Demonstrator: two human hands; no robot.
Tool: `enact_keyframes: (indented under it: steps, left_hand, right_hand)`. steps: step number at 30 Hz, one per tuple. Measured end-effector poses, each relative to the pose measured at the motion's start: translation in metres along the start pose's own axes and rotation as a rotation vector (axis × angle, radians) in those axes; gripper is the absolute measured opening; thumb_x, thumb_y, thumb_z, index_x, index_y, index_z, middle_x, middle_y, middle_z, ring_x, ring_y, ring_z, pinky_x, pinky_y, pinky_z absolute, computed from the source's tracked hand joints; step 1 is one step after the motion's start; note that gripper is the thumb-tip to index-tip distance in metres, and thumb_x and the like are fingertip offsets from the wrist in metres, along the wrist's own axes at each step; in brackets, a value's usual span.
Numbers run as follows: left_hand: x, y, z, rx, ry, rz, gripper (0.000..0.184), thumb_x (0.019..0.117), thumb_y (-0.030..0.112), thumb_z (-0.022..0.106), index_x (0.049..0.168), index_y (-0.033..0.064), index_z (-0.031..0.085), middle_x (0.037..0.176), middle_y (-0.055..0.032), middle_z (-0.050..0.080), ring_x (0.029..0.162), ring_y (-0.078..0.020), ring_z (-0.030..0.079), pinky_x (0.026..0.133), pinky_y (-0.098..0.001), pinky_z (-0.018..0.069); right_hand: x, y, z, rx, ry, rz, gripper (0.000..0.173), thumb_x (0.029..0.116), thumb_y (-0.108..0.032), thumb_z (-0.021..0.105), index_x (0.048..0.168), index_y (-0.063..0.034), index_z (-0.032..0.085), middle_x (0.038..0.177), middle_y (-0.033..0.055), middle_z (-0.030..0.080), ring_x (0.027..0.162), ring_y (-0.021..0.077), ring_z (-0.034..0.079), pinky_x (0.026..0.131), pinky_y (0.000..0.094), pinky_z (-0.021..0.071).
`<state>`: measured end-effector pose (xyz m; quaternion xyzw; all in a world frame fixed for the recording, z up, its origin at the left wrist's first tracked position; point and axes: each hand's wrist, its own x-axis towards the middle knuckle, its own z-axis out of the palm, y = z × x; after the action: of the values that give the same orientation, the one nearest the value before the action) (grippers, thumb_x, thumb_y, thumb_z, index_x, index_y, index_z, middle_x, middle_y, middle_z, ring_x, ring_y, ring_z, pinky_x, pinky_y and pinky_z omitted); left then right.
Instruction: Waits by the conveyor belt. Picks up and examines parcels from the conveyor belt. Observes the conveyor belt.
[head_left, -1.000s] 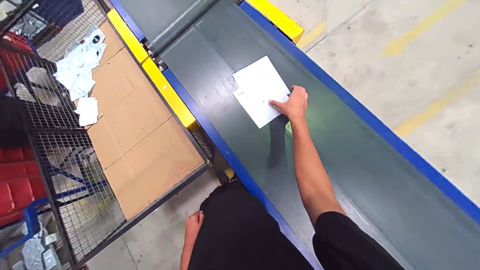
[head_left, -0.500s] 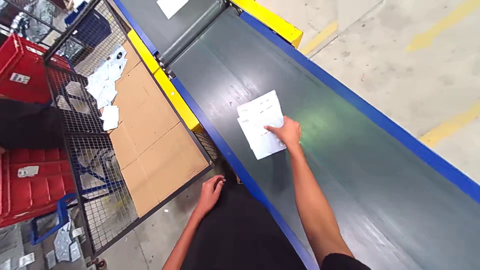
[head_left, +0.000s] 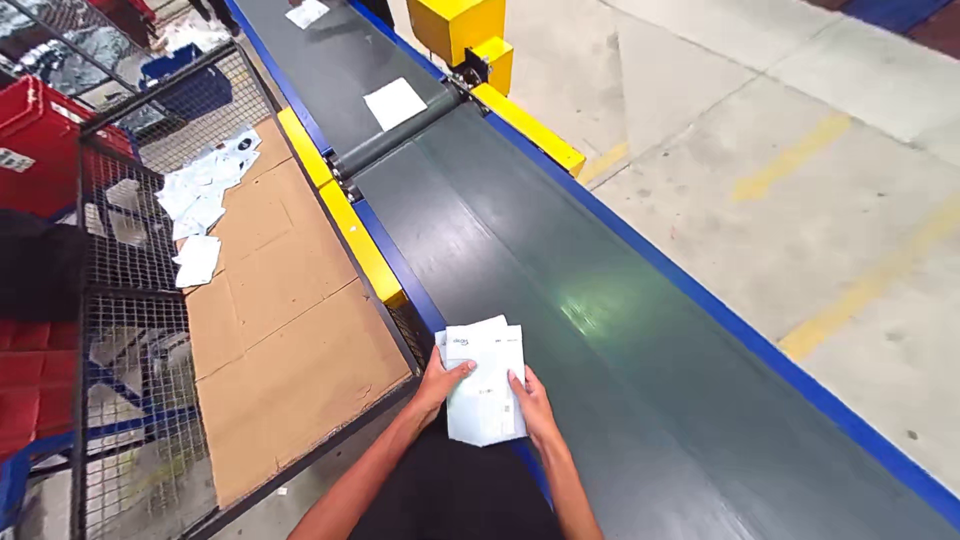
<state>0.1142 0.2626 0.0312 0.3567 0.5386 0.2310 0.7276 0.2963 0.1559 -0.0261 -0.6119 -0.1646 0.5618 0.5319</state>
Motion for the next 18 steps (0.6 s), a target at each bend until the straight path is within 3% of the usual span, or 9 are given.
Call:
enact_keyframes:
  steps: [4,8,13,18]
  left_hand:
    - [0.008,0.017,-0.022,-0.088,-0.157,-0.074,0.054,0.0957,0.007,0.070,0.143,-0.0026,0.046,0.117,-0.0175,0.072,0.102,-0.0252,0.073,0.093,-0.0432,0.0612]
    - [0.017,0.013,-0.047,-0.088,-0.025,0.021,0.039,0.0978,0.008,0.068,0.132,-0.0062,0.056,0.110,-0.0184,0.074,0.096,-0.0256,0.075,0.089,-0.0427,0.0629]
    - [0.026,0.020,-0.067,-0.263,0.199,0.119,0.041,0.1013,0.010,0.064,0.137,-0.0056,0.051,0.113,-0.0192,0.073,0.099,-0.0255,0.074,0.090,-0.0425,0.0624]
    - [0.044,0.022,-0.074,-0.231,0.150,0.103,0.045,0.1025,0.011,0.062,0.141,-0.0059,0.046,0.121,-0.0193,0.070,0.107,-0.0232,0.071,0.096,-0.0408,0.0597]
  right_hand:
    - [0.010,0.000,0.023,-0.102,0.015,0.015,0.033,0.1065,-0.023,0.054,0.130,0.0000,0.059,0.099,0.0134,0.075,0.085,0.0197,0.075,0.079,0.0372,0.0638]
    - [0.023,-0.015,0.036,-0.124,-0.062,0.007,0.034,0.1048,-0.020,0.056,0.134,-0.0012,0.057,0.102,0.0140,0.075,0.087,0.0208,0.075,0.078,0.0377,0.0640]
    - [0.036,-0.020,0.053,0.161,-0.109,0.106,0.044,0.1033,-0.016,0.051,0.146,-0.0063,0.047,0.120,0.0182,0.069,0.095,0.0247,0.073,0.079,0.0395,0.0637]
    - [0.045,-0.007,0.083,0.253,0.196,0.160,0.054,0.1012,-0.005,0.059,0.151,-0.0092,0.039,0.113,0.0186,0.069,0.084,0.0228,0.072,0.074,0.0377,0.0621]
